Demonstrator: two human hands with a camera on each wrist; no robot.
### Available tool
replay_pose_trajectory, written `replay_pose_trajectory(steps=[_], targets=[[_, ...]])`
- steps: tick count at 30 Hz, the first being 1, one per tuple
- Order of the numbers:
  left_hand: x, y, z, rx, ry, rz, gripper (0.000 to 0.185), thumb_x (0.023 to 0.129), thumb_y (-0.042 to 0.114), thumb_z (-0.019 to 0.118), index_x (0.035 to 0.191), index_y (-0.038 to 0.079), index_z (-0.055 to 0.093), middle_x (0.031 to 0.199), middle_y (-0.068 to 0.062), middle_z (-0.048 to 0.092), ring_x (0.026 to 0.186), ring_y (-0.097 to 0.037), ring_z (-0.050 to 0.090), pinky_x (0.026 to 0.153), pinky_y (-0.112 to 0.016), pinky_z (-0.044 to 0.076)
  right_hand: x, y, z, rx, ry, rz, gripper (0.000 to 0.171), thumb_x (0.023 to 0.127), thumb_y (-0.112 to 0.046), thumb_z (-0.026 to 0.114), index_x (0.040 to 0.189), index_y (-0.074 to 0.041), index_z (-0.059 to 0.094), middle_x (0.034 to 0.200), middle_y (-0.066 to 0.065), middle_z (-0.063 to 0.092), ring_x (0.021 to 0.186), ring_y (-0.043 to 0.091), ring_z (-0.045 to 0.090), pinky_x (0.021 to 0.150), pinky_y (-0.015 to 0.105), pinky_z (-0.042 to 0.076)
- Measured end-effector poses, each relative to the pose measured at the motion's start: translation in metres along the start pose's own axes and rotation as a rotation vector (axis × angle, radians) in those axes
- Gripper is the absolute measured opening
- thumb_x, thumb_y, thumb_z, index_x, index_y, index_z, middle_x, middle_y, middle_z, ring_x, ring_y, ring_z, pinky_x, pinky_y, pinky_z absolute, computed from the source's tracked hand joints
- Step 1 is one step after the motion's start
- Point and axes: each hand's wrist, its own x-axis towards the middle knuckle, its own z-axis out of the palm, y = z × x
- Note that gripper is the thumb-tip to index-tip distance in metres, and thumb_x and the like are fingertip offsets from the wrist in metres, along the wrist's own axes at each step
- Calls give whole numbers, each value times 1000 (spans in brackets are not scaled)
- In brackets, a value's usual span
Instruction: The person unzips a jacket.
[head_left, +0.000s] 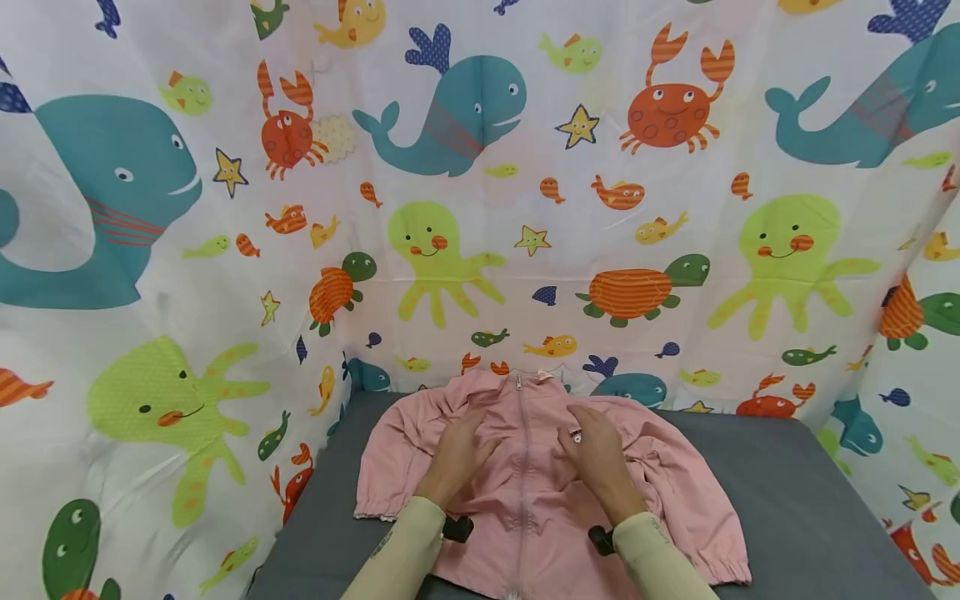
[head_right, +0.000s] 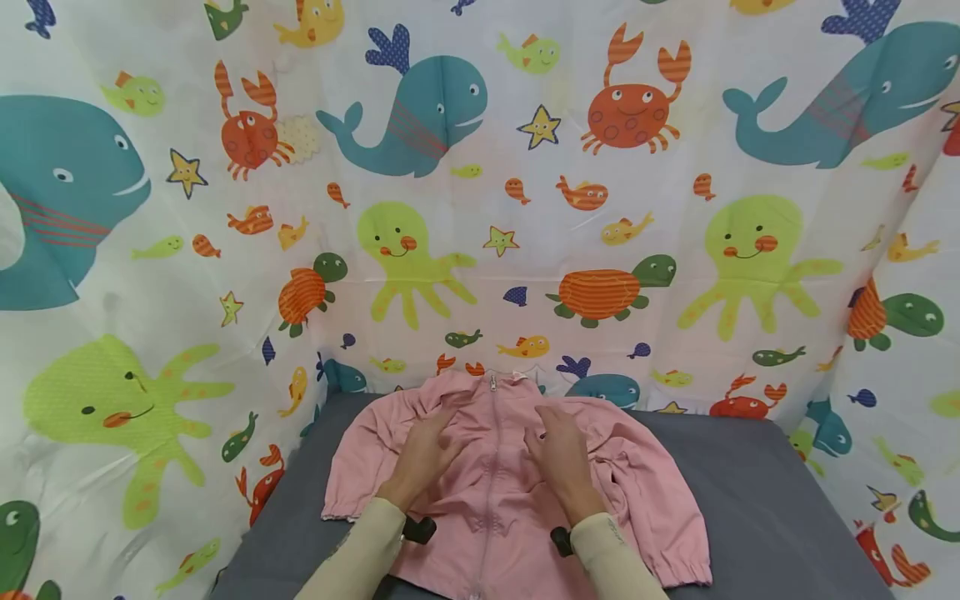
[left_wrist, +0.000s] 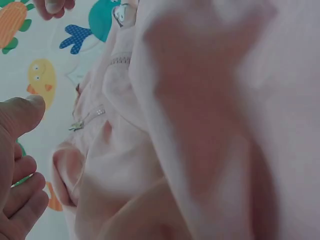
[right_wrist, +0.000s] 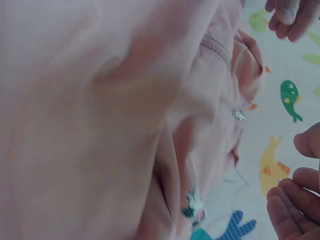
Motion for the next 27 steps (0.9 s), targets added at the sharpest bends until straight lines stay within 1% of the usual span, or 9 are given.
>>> replay_pose_trajectory(steps=[5,8,14,18,20,21,24,25,27], targets=[[24,-8,18,26,-12,28,60,91,17,90,142,-5,67,138,-22,74,125,-38,73,105,-52,59,10,1,22,0,-30,21,40,93,-14,84,128,4,76,124,22,79,120,44,73,103,61,58],[39,-10,26,20,-23,35,57,92,17,88,141,-4,68,137,-20,74,125,-36,73,106,-50,59,14,2,33,10,-11,6,39,91,-12,84,127,4,76,123,22,79,119,44,73,103,61,58],[65,-16,37,-20,-65,11,45,94,14,87,135,3,70,126,-17,78,116,-32,75,103,-47,60,27,2,48,11,11,-40,39,89,-9,85,124,6,77,119,23,80,113,45,75,100,61,59],[81,-21,44,-1,-96,14,32,97,14,83,125,4,70,117,-17,77,105,-30,74,96,-46,61,38,0,54,18,-3,-54,40,91,-10,86,126,7,76,121,24,79,112,45,75,99,60,59],[88,-23,47,14,-121,11,32,98,14,81,125,2,70,115,-16,77,103,-30,74,94,-46,61,43,1,58,10,-2,-59,39,91,-10,86,125,7,76,120,23,80,110,44,76,97,59,61],[91,-25,50,23,-134,1,34,99,14,81,128,1,69,117,-16,76,105,-30,74,95,-46,61,45,1,61,8,-4,-62,38,91,-9,85,125,7,76,119,23,80,108,44,76,96,58,61],[100,-29,56,42,-185,-52,49,101,16,79,143,-4,64,134,-20,73,123,-35,72,106,-50,58,50,1,68,9,-15,-59,37,91,-8,84,124,7,77,118,22,80,108,43,77,95,57,61],[101,-39,66,51,-182,-53,54,103,21,77,148,-3,61,140,-19,72,128,-35,70,110,-49,57,52,1,71,15,-17,-57,37,91,-7,84,125,7,77,117,22,81,108,42,77,96,57,61],[103,-43,69,49,-205,-83,57,105,22,75,152,-4,57,147,-21,68,135,-38,67,114,-51,54,53,0,76,24,-30,-48,37,91,-6,83,125,7,77,118,22,80,110,42,77,97,57,61]])
